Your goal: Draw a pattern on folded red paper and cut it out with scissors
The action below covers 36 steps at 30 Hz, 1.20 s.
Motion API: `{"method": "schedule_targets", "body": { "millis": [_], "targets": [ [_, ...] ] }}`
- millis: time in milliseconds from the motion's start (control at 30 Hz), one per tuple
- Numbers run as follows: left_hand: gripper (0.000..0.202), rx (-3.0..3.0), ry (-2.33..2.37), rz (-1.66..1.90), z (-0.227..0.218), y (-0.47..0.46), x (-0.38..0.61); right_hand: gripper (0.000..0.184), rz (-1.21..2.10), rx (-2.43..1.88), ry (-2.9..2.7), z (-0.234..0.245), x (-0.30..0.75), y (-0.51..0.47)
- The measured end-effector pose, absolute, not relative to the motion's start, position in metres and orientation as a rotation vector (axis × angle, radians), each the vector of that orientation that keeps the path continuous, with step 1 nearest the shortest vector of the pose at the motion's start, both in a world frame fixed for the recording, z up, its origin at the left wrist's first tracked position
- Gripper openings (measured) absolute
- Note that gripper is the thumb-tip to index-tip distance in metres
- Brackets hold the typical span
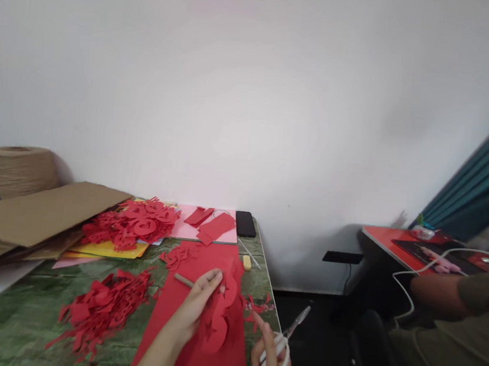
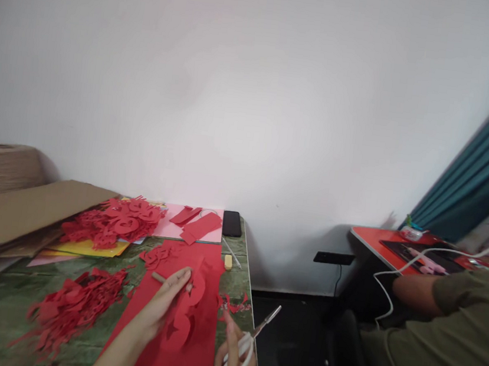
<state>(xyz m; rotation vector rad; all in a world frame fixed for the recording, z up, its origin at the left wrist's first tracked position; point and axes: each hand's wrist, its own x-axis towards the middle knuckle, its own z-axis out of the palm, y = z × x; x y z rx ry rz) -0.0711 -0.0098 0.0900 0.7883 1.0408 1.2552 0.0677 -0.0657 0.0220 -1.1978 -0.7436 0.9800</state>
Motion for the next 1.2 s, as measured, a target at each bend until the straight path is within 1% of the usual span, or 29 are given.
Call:
{"method": "schedule_targets", "body": {
  "millis": [267,400,533,633,733,833,900,1100,1200],
  "targets": [
    [0.041,0.671,0.887,1.194,0.081,-0.013,-0.068,0.050,1.205,-1.168,-0.735,0.020,0.055,-0.074],
    [0.041,0.709,0.878,1.206,0.080,-0.011,-0.070,0.041,1.257,-1.062,-0.581,0.012,0.063,-0.068],
    [0.032,0.945,0.954,1.251,0.078,-0.006,-0.071,0.033,1.297,-0.938,-0.436,0.007,0.068,-0.065],
    [0.031,1.163,1.086,1.342,0.072,0.000,-0.070,0.031,1.305,-0.873,-0.383,0.005,0.069,-0.066],
    [0.030,1.288,1.158,1.391,0.065,0.004,-0.069,0.031,1.345,-0.828,-0.373,0.003,0.072,-0.067],
    [0.028,1.379,1.194,1.418,0.058,0.007,-0.068,0.037,1.445,-0.742,-0.375,0.004,0.075,-0.067],
    [0.025,1.423,1.211,1.438,0.055,0.008,-0.069,0.037,1.477,-0.724,-0.359,0.006,0.074,-0.068],
    [0.023,1.459,1.251,1.475,0.054,0.010,-0.073,0.031,1.444,-0.803,-0.409,0.004,0.071,-0.065],
    [0.024,1.453,1.262,1.494,0.057,0.011,-0.075,0.039,1.502,-0.865,-0.511,-0.007,0.075,-0.057]
  ]
}}
